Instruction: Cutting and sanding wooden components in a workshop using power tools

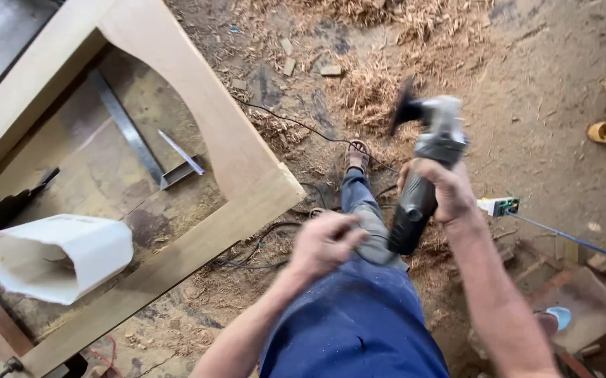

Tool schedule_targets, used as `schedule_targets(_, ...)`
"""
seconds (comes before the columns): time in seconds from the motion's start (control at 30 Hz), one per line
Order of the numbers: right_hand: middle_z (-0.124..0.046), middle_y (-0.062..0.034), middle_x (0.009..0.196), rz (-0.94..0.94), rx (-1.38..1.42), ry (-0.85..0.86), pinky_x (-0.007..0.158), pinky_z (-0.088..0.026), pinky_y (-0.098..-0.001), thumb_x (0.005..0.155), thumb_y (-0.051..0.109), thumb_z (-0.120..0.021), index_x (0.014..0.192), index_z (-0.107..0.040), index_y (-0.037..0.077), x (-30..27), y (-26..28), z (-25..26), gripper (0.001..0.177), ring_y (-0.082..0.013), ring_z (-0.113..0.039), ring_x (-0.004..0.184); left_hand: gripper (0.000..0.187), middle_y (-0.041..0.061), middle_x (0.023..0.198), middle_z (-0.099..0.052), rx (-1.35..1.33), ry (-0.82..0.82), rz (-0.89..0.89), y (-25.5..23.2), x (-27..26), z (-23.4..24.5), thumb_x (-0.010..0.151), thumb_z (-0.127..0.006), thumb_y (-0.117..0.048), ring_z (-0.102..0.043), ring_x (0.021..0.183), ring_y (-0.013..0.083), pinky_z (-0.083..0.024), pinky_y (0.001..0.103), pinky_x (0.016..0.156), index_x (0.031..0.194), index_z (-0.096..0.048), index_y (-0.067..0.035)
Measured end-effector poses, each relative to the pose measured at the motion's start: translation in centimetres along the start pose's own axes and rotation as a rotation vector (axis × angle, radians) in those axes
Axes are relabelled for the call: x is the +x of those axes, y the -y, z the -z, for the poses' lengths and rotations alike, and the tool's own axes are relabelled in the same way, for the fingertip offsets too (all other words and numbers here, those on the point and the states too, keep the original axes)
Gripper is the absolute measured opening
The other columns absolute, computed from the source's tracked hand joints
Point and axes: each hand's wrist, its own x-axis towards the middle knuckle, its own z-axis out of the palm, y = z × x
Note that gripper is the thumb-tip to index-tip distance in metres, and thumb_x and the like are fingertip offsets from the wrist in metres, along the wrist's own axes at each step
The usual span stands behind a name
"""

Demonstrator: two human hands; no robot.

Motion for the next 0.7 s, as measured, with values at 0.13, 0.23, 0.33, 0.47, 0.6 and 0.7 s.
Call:
schedule_targets(0.13,-0.066,-0.0224,0.067,-0.521,-0.452,0.285,0.051,-0.062,-0.0494,0.068,0.007,-0.079,0.088,-0.068,-0.002,1.9,-1.3,1.7,0.024,-0.0327,-0.071,0.055,0.028,0.013,0.094,-0.069,0.340,-0.495,-0.296,9.9,5.6,7.7,0.093,-0.076,-0.033,-0.066,0.092,0.0313,-0.051,0.038,0.085,0.112,-0.074,-0.012)
schedule_targets(0.23,-0.067,-0.0242,0.064,-0.731,-0.506,0.414,0.050,-0.061,-0.0487,0.067,0.006,-0.079,0.085,-0.069,-0.004,2.1,-4.5,0.8,0.023,-0.0338,-0.071,0.052,0.046,0.018,0.121,-0.056,0.671,-0.735,-0.354,13.2,9.9,12.4,0.104,-0.062,-0.048,-0.050,0.115,0.0369,-0.039,0.046,0.101,0.128,-0.066,-0.008)
schedule_targets(0.33,-0.067,-0.0234,0.062,-0.849,-0.494,0.495,0.051,-0.062,-0.0470,0.068,0.007,-0.078,0.082,-0.069,-0.002,2.3,-7.5,0.1,0.019,-0.0325,-0.072,0.052,0.053,0.017,0.137,-0.047,0.750,-0.771,-0.249,12.8,10.9,13.1,0.106,-0.058,-0.052,-0.040,0.127,0.0388,-0.032,0.050,0.109,0.143,-0.061,-0.014)
schedule_targets(0.47,-0.068,-0.0233,0.061,-0.909,-0.496,0.530,0.052,-0.063,-0.0474,0.070,0.007,-0.078,0.080,-0.070,-0.002,2.9,-9.3,-0.2,0.016,-0.0322,-0.073,0.052,0.052,0.020,0.145,-0.040,0.665,-0.765,-0.148,11.0,10.9,13.1,0.108,-0.056,-0.048,-0.038,0.136,0.0428,-0.032,0.054,0.114,0.151,-0.055,-0.018)
schedule_targets(0.6,-0.067,-0.0266,0.062,-0.979,-0.517,0.501,0.053,-0.062,-0.0473,0.070,0.003,-0.079,0.083,-0.069,-0.007,2.6,-9.1,-0.7,0.019,-0.0361,-0.072,0.053,0.053,0.021,0.151,-0.036,0.586,-0.732,-0.075,10.9,10.9,12.8,0.108,-0.058,-0.045,-0.038,0.142,0.0441,-0.035,0.056,0.117,0.154,-0.051,-0.020)
schedule_targets(0.7,-0.068,-0.0266,0.062,-1.010,-0.533,0.486,0.053,-0.063,-0.0470,0.070,0.005,-0.081,0.081,-0.070,-0.006,2.6,-9.1,-1.3,0.019,-0.0353,-0.073,0.054,0.054,0.022,0.152,-0.034,0.568,-0.698,-0.043,10.5,10.9,13.0,0.107,-0.062,-0.039,-0.038,0.145,0.0459,-0.036,0.057,0.118,0.155,-0.048,-0.019)
